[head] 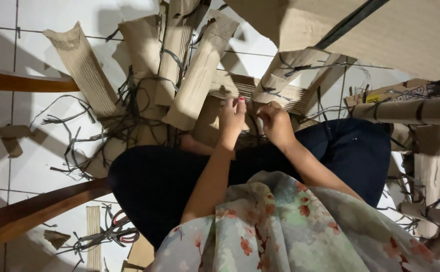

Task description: The person sits on the floor and ties a black cord around a small piece of corrugated cardboard. They repeat this process with several other pieces of cardboard, securing each one with the cord.

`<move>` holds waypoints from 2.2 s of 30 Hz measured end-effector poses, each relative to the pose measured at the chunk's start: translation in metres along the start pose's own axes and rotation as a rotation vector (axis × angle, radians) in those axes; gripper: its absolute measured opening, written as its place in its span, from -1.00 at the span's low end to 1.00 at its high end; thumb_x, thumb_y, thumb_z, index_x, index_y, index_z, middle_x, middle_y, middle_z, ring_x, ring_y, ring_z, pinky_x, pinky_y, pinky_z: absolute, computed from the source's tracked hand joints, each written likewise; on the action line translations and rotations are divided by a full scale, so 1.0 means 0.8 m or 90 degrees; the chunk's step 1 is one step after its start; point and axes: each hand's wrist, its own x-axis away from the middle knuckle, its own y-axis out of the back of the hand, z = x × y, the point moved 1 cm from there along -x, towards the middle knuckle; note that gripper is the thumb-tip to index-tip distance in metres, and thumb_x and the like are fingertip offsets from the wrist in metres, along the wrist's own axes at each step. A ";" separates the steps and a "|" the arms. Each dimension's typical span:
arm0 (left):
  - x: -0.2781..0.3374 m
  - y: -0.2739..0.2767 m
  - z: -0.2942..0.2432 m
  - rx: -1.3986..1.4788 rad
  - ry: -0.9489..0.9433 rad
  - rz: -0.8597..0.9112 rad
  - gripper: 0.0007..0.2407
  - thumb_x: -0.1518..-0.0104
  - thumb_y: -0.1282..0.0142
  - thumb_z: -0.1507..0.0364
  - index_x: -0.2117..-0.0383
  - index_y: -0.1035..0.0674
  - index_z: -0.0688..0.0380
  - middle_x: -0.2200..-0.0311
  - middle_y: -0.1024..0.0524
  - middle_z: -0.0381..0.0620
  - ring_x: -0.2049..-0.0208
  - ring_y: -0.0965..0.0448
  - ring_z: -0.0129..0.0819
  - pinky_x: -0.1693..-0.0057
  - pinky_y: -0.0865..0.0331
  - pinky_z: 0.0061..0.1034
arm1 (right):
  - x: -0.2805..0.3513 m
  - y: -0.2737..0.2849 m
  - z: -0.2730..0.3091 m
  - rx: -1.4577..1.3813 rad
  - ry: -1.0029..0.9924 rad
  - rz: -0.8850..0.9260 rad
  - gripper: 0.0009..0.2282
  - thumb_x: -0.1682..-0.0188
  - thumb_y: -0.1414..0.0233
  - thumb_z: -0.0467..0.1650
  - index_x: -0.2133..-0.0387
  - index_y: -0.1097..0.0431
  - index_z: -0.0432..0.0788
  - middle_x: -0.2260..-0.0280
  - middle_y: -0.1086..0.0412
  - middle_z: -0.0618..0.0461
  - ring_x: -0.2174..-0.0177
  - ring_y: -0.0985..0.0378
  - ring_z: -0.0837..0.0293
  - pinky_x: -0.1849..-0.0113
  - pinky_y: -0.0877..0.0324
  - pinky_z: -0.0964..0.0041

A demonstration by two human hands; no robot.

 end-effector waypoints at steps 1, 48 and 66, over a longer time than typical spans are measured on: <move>0.010 -0.013 0.011 -0.002 0.001 0.000 -0.64 -0.26 0.02 0.06 0.22 -0.59 0.10 0.25 -0.66 0.11 0.16 -0.66 0.17 -0.02 -0.53 0.01 | -0.001 -0.001 0.000 -0.002 -0.001 0.000 -0.92 0.05 -0.18 -0.56 0.32 -0.57 -0.19 0.44 -0.41 -0.11 0.39 -0.55 -0.27 0.34 -0.45 0.07; 0.021 -0.121 0.048 0.608 0.152 -0.167 -0.88 -0.14 -0.35 0.39 0.25 -0.72 0.05 0.40 -0.63 -0.20 0.42 -0.50 -0.59 0.30 -0.49 -0.65 | -0.028 0.016 -0.061 0.101 -0.372 -0.001 -0.99 0.14 -0.24 -0.40 0.47 -0.61 -0.03 0.60 -0.50 -0.01 0.43 -0.63 -0.09 0.34 -0.49 0.06; -0.011 -0.017 -0.008 -0.015 -0.361 0.018 -0.88 0.02 -0.34 0.30 0.38 -0.71 -0.41 0.47 -0.69 -0.46 0.34 -0.71 -0.37 0.04 -0.53 -0.43 | -0.021 0.068 0.055 -0.169 -0.284 0.103 -0.91 0.08 -0.17 -0.47 0.35 -0.59 -0.24 0.52 -0.51 -0.19 0.43 -0.51 0.06 0.31 -0.40 0.12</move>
